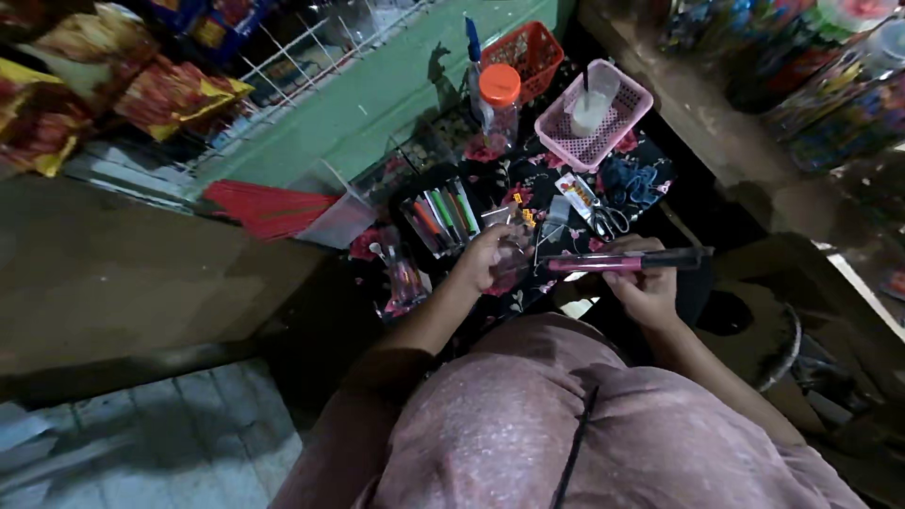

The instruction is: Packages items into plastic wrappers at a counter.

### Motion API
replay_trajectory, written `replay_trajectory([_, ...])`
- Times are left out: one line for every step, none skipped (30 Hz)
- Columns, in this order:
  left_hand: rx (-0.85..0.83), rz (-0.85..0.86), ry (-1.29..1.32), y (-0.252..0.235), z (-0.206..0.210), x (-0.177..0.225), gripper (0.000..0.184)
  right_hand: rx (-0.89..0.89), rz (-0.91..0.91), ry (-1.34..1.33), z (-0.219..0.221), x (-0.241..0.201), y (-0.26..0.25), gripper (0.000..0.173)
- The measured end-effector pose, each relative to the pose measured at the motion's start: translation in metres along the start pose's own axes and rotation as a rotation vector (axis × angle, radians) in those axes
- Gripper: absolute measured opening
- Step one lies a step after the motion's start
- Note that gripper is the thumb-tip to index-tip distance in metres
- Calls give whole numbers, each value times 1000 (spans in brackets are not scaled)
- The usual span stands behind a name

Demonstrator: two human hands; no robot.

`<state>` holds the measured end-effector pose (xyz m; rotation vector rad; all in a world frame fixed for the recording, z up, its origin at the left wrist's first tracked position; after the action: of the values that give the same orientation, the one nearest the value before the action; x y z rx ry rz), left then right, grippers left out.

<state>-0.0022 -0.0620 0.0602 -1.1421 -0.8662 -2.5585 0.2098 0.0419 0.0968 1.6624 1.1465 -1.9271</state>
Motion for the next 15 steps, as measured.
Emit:
replay_trajectory([-1,6,3,6,4,5,34,-11,-64,18,4,-6,-3,22])
replay_trajectory([-6,9,5,11,7,9,33,-20,-97,12,8,-10,-6,24])
replay_trajectory([-19,21,0,16,10,12,36,-36,-115,2,10,-12,-9,25])
replay_trajectory([-30,34,-3,20,11,13,38,-56,-134,-3,12,-13,-12,25])
replay_trajectory([-46,46,3,22,10,14,39,-86,-155,5,13,-14,-15,23])
replay_trajectory([-62,61,5,25,10,15,39,-114,-182,18,14,-14,-18,21])
replay_trajectory([-81,76,-7,27,10,16,38,-142,-213,42,14,-15,-20,19])
replay_trajectory([-95,87,-15,29,9,17,38,-168,-236,75,13,-17,-20,17])
replay_trajectory([-107,94,-32,30,8,18,39,-200,-255,117,13,-19,-20,15])
replay_trajectory([-121,98,-49,32,8,20,40,-229,-279,157,13,-21,-19,14])
replay_trajectory([-138,95,-58,33,7,21,41,-250,-317,191,14,-22,-18,14])
replay_trajectory([-151,95,-63,35,6,23,42,-267,-375,220,15,-21,-18,15])
replay_trajectory([-170,97,-70,36,6,23,43,-283,-438,244,16,-21,-18,16])
replay_trajectory([-183,110,-81,37,5,23,44,-309,-482,266,16,-20,-17,15])
replay_trajectory([-185,121,-89,38,5,23,44,-337,-510,289,15,-20,-16,14])
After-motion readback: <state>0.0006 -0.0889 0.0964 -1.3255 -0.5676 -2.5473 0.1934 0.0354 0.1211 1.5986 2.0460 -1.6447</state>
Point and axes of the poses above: each hand's wrist, its own y-axis away from the middle knuckle, its own z-axis out of the palm, x = y × z, the point moved 2 cm from there along -y, towards the middle knuckle, and after that the axes turned 6 degrees about z, right-handed, at the moved point
